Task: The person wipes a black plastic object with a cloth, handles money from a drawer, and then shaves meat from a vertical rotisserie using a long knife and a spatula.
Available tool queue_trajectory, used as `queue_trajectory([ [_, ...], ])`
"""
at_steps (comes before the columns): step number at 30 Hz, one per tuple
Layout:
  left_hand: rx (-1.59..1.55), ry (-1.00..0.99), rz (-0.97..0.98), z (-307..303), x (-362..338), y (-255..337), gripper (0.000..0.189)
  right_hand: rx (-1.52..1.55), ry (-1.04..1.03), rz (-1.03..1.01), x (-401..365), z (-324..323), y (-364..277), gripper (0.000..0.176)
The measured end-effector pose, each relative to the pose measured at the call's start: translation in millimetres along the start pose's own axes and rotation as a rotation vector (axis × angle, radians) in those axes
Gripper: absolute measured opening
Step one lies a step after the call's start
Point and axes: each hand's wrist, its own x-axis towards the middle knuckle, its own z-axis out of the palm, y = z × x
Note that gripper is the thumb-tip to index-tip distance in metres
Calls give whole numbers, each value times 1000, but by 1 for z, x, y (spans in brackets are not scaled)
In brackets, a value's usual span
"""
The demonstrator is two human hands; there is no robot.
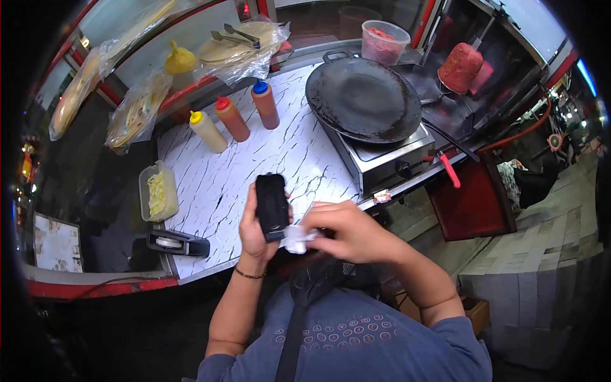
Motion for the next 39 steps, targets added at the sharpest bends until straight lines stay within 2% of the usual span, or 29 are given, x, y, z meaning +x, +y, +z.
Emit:
queue_trajectory([
  [1, -2, 77, -11, -10, -2, 0, 52, 35, 8, 12, -16, -10, 14, 21],
  [2, -14, 58, -7, -17, -7, 1, 46, 70, 19, 30, -34, -19, 31, 21],
  [4, 254, 110, 29, -24, -18, 2, 43, 676, 233, 326, -80, -17, 72, 19],
  [8, 348, 356, -136, -58, -38, -18, 37, 889, 435, 706, -178, -6, 172, 20],
  [9, 388, 331, -161, -70, -45, -20, 35, 895, 464, 718, -212, 7, 203, 20],
  [11, 454, 329, -181, -82, -55, -28, 32, 846, 658, 1003, -285, 40, 268, 18],
  [13, 482, 304, -215, -90, -63, -34, 31, 781, 733, 1249, -360, 77, 322, 11],
  [16, 548, 320, -238, -85, -70, -44, 27, 760, 893, 1558, -430, 115, 362, 12],
  [19, 661, 270, -281, -78, -78, -51, 22, 775, 851, 1664, -459, 120, 392, 15],
  [22, 702, 340, -318, -80, -86, -70, 20, 826, 866, 1640, -447, 100, 435, 19],
  [24, 707, 396, -333, -83, -88, -91, 19, 954, 981, 1471, -421, 82, 468, 33],
  [26, 749, 474, -381, -82, -96, -117, 19, 1074, 1124, 1468, -389, 57, 496, 35],
  [27, 716, 504, -414, -79, -98, -129, 27, 1035, 1093, 1464, -387, 55, 517, 42],
  [28, 708, 528, -413, -74, -100, -147, 27, 990, 1116, 1524, -387, 53, 534, 43],
  [30, 492, 646, -378, -52, -107, -173, 43, 875, 893, 1651, -376, 31, 530, 42],
  [31, 343, 631, -364, -49, -114, -186, 59, 878, 873, 1654, -375, 26, 520, 42],
  [33, 220, 642, -351, -28, -117, -212, 59, 873, 424, 1238, -366, 13, 499, 56],
  [35, 36, 637, -345, -17, -120, -236, 58, 1068, 331, 1048, -323, -10, 445, 43],
  [38, 46, 612, -378, -3, -115, -264, 49, 1249, 270, 811, -281, -17, 416, 55],
  [39, 124, 616, -408, 1, -112, -269, 42, 1252, 250, 798, -276, -17, 414, 55],
])
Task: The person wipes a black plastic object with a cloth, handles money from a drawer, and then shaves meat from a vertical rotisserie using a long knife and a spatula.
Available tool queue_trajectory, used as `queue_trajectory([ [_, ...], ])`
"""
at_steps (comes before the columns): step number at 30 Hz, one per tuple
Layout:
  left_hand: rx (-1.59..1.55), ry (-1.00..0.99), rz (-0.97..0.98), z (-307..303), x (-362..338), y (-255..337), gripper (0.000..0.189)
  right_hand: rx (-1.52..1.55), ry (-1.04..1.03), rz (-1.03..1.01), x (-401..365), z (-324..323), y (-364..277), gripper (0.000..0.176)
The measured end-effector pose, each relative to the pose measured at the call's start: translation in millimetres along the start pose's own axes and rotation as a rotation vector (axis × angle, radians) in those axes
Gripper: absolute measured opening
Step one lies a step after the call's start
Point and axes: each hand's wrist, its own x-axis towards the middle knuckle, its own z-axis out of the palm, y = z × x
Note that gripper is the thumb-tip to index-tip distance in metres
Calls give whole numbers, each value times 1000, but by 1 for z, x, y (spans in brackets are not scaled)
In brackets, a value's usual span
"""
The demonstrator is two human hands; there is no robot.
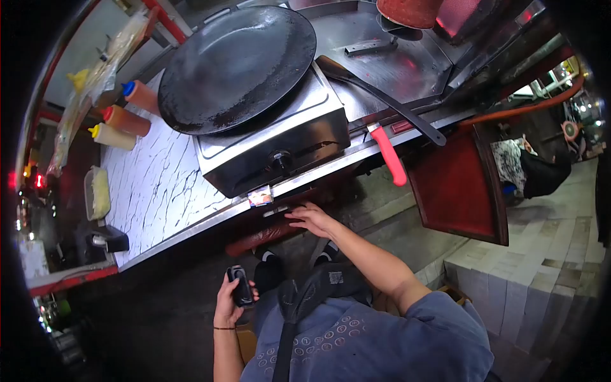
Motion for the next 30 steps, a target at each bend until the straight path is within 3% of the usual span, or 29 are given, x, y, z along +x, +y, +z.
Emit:
queue_trajectory([
  [3, 177, 2, 136, 30, 2, -4, 40, 185, -73, 66, -3, 20, -11, 55],
  [5, 210, 38, 197, 54, -1, 4, 40, 93, -179, -18, -18, 44, -22, 51],
  [7, 352, 0, 308, 68, 0, 11, 35, 97, -163, -18, -11, 50, -20, 49],
  [9, 347, 40, 338, 80, -3, 18, 30, -65, -128, -50, -12, 52, -18, 48],
  [13, 341, 20, 367, 101, -5, 38, 26, -82, -150, -75, -35, 52, -2, 46],
  [20, 133, -153, 162, 126, 25, 43, 45, 21, -354, 287, -96, 18, 33, 61],
  [21, 112, -149, 125, 127, 33, 41, 47, 22, -350, 290, -99, 11, 39, 61],
  [23, 122, -223, 64, 128, 43, 42, 46, 94, -576, 341, -104, 6, 46, 69],
  [25, 198, -138, -66, 136, 58, 36, 42, -30, -638, 296, -112, 6, 41, 68],
  [27, 109, -128, -54, 130, 88, 23, 42, -249, -683, 384, -115, 15, 26, 66],
  [28, 27, -107, -67, 131, 103, 18, 40, -332, -694, 296, -116, 15, 31, 65],
  [30, -134, -96, 6, 152, 124, 14, 33, -300, -699, 292, -113, 15, 35, 66],
])
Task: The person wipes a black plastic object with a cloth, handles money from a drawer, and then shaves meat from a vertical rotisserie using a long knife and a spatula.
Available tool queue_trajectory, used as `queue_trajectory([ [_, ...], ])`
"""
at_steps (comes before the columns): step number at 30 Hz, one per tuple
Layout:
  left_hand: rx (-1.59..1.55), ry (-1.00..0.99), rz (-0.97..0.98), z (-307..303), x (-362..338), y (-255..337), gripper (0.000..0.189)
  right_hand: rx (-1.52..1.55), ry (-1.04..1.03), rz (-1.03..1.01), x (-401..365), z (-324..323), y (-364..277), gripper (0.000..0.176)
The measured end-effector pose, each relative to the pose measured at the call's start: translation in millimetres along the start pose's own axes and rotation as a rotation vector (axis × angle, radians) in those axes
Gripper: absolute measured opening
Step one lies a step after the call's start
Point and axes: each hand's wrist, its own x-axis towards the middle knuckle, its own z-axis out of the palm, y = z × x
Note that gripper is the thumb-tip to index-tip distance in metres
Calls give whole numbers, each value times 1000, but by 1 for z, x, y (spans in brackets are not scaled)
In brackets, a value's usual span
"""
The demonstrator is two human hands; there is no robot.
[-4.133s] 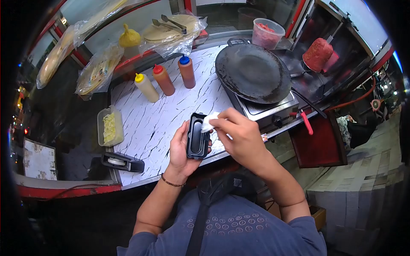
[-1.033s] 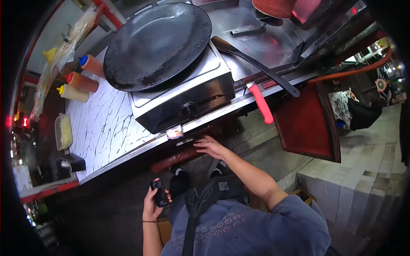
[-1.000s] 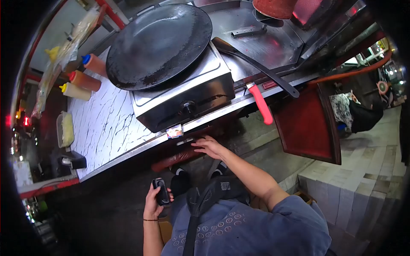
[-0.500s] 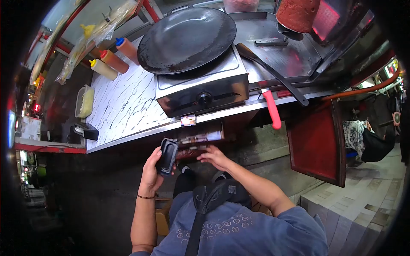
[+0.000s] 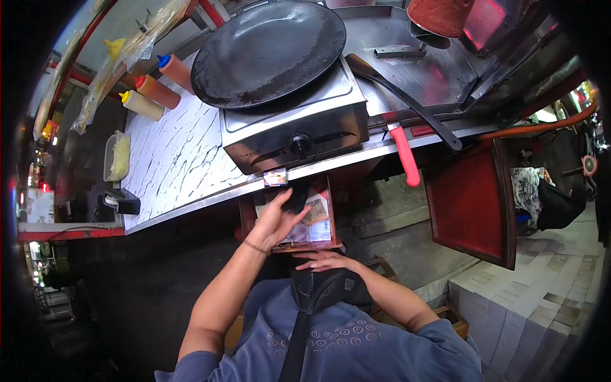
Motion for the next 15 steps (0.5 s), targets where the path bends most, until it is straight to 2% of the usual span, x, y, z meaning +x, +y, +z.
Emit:
queue_trajectory([
  [1, 1, -4, -1, 4, 16, -3, 33, 28, -8, -11, 1, -1, 2, 69],
  [3, -47, -147, -14, -6, 56, -14, 33, 36, -9, -33, 3, -3, 3, 68],
  [7, 139, -93, -19, -22, 79, -20, 37, 95, 5, -85, 2, -1, 4, 62],
  [9, 534, 34, 43, -4, 30, -2, 32, 135, 28, -108, 2, -4, 9, 60],
  [11, 726, 106, 178, -3, -23, 14, 25, 177, 48, -130, 3, -7, 17, 57],
  [13, 1158, -7, 149, -14, -76, 40, 16, 328, 26, -262, 9, -15, 23, 51],
  [14, 1154, -127, 82, -23, -100, 49, 15, 321, 34, -273, 13, -19, 25, 51],
  [15, 1074, -127, 13, -35, -118, 48, 18, 294, 41, -298, 18, -26, 23, 51],
])
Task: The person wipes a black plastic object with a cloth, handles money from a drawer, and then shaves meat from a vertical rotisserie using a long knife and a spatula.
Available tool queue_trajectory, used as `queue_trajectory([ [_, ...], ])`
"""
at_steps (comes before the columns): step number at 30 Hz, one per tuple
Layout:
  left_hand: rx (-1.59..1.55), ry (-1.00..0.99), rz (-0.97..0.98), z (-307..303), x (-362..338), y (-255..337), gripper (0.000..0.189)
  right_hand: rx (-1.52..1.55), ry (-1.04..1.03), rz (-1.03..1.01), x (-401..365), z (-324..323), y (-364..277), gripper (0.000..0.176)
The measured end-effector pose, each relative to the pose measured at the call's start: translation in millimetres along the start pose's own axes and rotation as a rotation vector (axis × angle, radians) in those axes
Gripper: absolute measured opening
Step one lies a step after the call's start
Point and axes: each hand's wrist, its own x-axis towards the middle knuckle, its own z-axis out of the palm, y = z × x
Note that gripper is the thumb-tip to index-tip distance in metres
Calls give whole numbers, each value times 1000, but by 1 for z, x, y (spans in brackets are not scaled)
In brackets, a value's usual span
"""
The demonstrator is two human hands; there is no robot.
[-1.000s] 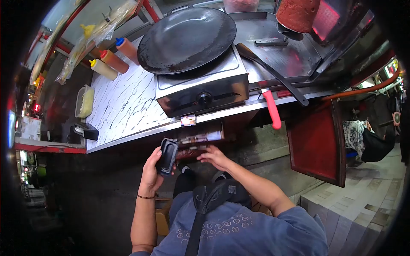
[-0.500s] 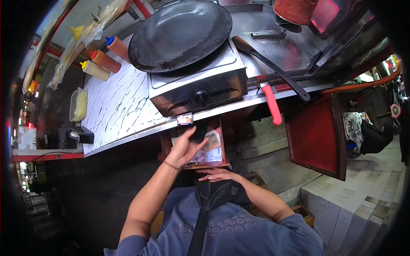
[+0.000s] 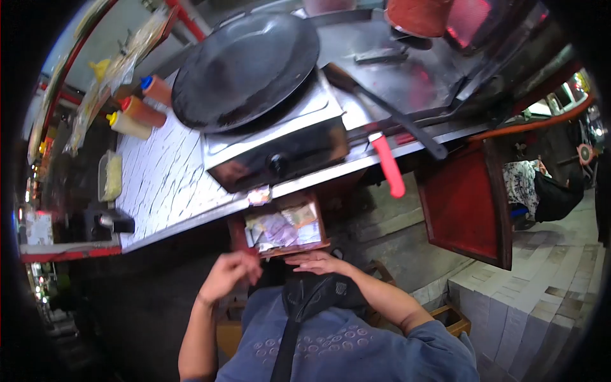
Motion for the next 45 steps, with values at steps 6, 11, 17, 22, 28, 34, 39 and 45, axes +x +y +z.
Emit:
queue_trajectory([
  [6, -626, 260, -187, 34, 37, -78, 46, -29, 128, -36, 36, -8, -64, 51],
  [11, -1265, 192, 128, 32, 113, -65, 49, -19, 165, -6, 38, -5, -88, 67],
  [17, -1422, 208, 198, 34, 142, -46, 60, -683, 224, 108, -77, 6, -158, 56],
  [22, -1464, 171, 290, 23, 153, -44, 67, -720, 345, -32, -161, 66, -238, 31],
  [28, -1029, 28, 226, 41, 93, -19, 55, -705, 785, -406, -181, 78, -290, 20],
  [34, 859, -150, -42, -32, 110, -175, 39, -643, 987, -644, -183, 83, -322, 23],
  [39, 1152, -450, 203, -102, 159, -315, 34, -460, 960, -643, -162, 112, -334, 41],
  [45, 589, -292, -17, 1, 110, 76, 47, -713, 1337, -746, -105, 149, -339, 18],
])
